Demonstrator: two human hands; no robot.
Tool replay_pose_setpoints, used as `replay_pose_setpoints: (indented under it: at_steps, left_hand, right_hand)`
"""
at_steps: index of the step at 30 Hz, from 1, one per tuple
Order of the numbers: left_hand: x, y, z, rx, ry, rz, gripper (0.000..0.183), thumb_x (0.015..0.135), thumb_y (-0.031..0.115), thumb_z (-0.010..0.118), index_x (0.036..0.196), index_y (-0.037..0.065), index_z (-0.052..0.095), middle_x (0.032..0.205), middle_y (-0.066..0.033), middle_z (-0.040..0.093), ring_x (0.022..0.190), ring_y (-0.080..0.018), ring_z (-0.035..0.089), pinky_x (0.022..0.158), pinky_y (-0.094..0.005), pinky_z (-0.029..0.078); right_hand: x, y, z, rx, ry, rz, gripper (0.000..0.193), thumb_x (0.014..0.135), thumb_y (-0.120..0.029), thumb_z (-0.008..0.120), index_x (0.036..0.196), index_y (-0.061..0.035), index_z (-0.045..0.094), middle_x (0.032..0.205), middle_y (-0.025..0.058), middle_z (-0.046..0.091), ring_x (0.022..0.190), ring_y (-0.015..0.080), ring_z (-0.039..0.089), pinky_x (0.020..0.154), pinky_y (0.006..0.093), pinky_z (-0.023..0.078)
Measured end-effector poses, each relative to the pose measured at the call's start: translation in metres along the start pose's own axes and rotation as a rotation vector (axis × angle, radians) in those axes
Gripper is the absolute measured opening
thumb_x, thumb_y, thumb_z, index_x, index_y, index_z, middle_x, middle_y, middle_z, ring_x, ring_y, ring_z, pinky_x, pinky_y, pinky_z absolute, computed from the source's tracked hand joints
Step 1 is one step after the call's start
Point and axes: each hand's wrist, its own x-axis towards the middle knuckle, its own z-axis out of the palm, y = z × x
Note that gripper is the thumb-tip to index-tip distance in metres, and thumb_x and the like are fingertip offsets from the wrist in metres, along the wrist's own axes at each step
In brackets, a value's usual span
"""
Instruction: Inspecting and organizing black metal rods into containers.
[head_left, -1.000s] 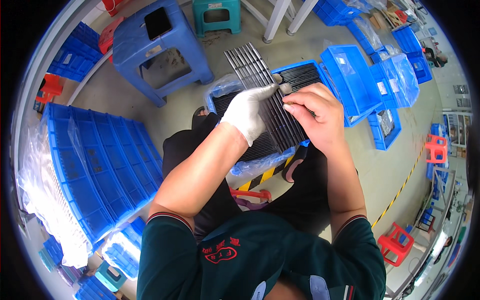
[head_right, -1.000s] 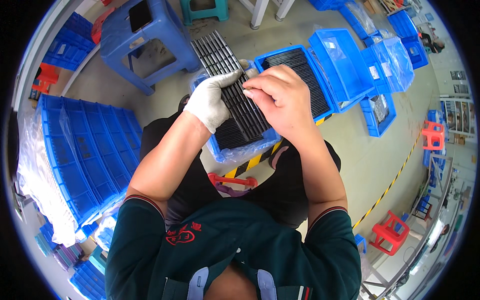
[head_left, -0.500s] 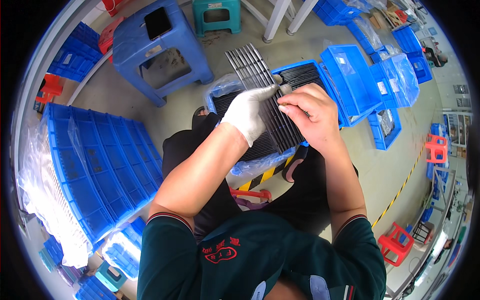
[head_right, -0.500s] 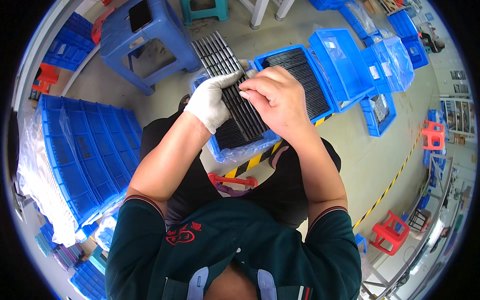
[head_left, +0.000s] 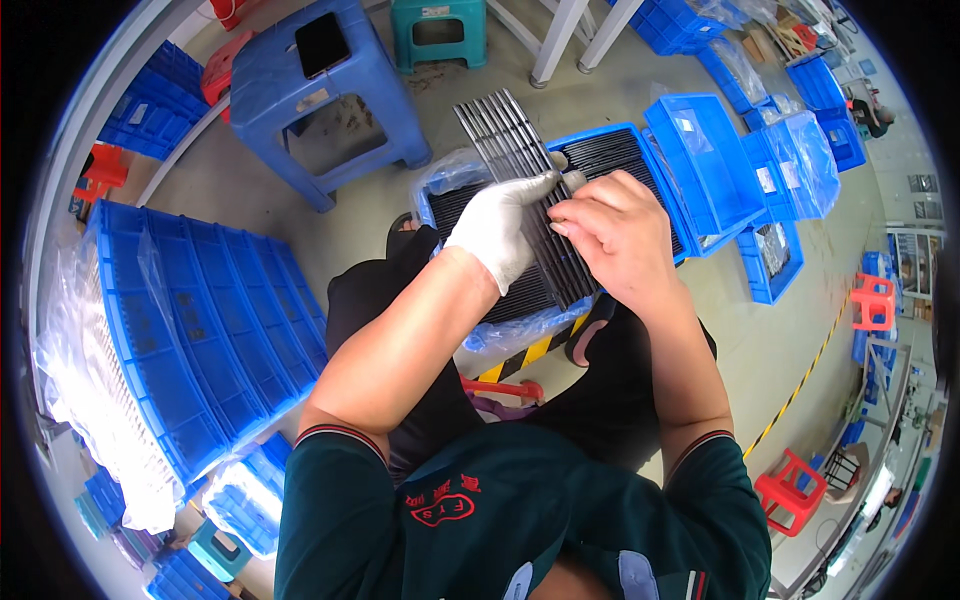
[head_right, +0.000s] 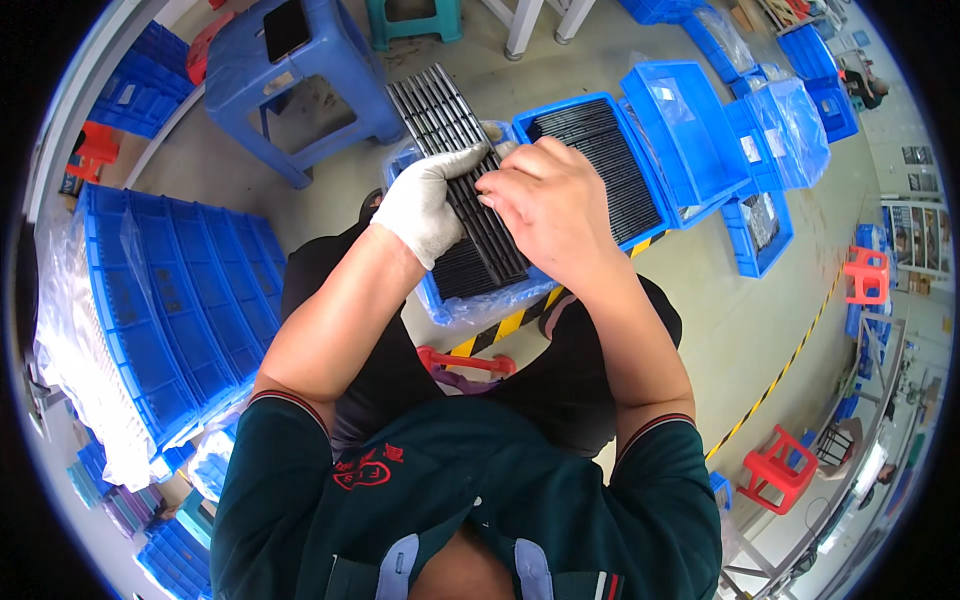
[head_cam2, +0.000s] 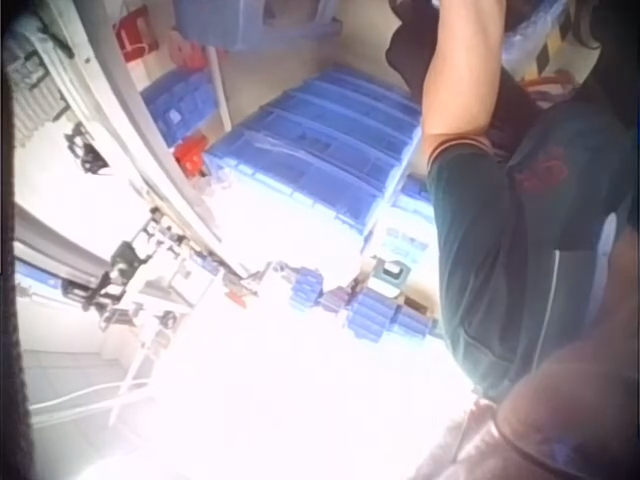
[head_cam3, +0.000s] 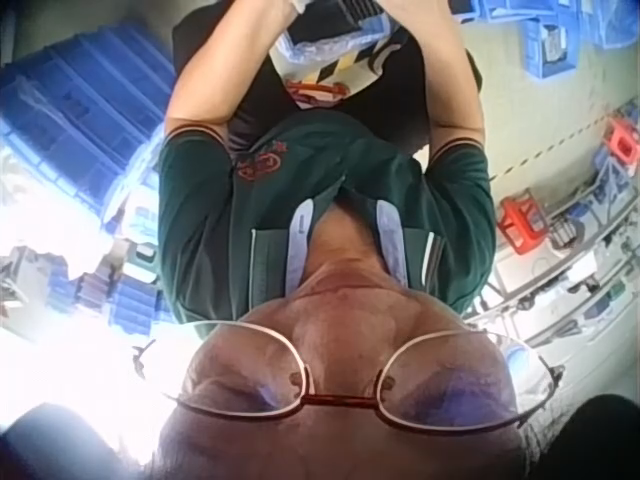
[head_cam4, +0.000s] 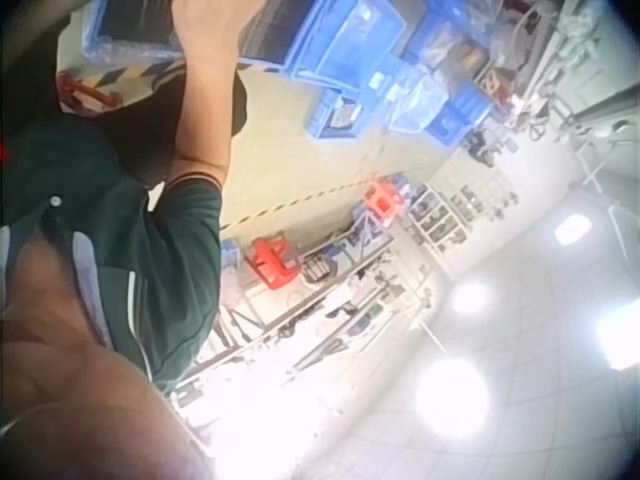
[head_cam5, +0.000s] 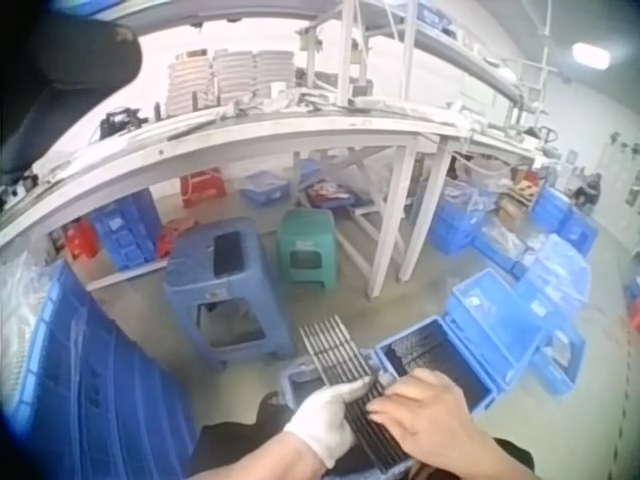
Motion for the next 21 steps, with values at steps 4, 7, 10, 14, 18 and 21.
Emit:
replay_pose_setpoints:
  at_steps: [4,7,10,14,18,21]
  left_hand:
    - [0.003,0.001,-0.003,-0.034,-0.037,-0.005,0.02,0.097,0.007,0.051,0.113,0.002,0.062,0.102,-0.0122,0.066,0.096,-0.0233,0.065,0.087,-0.0346,0.054]
    - [0.001,0.0,0.001,-0.029,-0.031,0.004,0.02,0.097,0.008,0.05,0.114,0.002,0.061,0.104,-0.0124,0.066,0.097,-0.0233,0.064,0.087,-0.0353,0.054]
    - [0.0,0.001,0.0,-0.025,-0.042,-0.001,0.02,0.097,0.008,0.05,0.114,0.002,0.061,0.105,-0.0125,0.065,0.096,-0.0233,0.064,0.085,-0.0351,0.055]
    - [0.002,0.001,-0.003,-0.065,-0.067,-0.018,0.02,0.098,0.008,0.05,0.114,0.002,0.061,0.104,-0.0123,0.065,0.095,-0.0229,0.064,0.084,-0.0347,0.055]
    - [0.004,0.001,-0.006,-0.082,-0.1,-0.028,0.02,0.097,0.007,0.05,0.114,0.002,0.061,0.104,-0.012,0.065,0.095,-0.0228,0.064,0.084,-0.0347,0.055]
    - [0.004,0.0,-0.007,-0.043,-0.079,-0.007,0.02,0.097,0.007,0.05,0.114,0.002,0.061,0.103,-0.0117,0.065,0.094,-0.023,0.065,0.084,-0.0345,0.055]
  right_hand:
    - [0.002,-0.007,-0.005,0.098,0.096,0.038,0.016,0.071,-0.003,0.076,0.086,-0.0074,0.072,0.08,0.0046,0.064,0.074,0.0225,0.059,0.065,0.0331,0.048]
    - [0.001,-0.003,-0.004,0.198,0.112,0.097,0.014,0.073,-0.001,0.075,0.086,-0.0061,0.072,0.08,0.0047,0.065,0.075,0.0205,0.06,0.066,0.0308,0.047]
    - [0.001,0.001,0.0,0.211,0.091,0.112,0.014,0.074,-0.002,0.076,0.086,-0.0062,0.072,0.08,0.0047,0.065,0.075,0.0206,0.06,0.066,0.0309,0.047]
    - [0.002,-0.002,0.001,0.215,0.107,0.094,0.013,0.074,-0.002,0.076,0.086,-0.0063,0.072,0.08,0.0048,0.065,0.075,0.0208,0.06,0.066,0.0316,0.047]
    - [0.001,-0.001,0.004,0.203,0.094,0.077,0.015,0.073,-0.003,0.076,0.087,-0.007,0.072,0.08,0.0041,0.064,0.076,0.022,0.059,0.067,0.0322,0.047]
    - [0.002,-0.006,0.001,0.109,0.068,0.012,0.017,0.071,-0.004,0.075,0.086,-0.0082,0.072,0.08,0.0036,0.064,0.076,0.0231,0.059,0.067,0.0333,0.047]
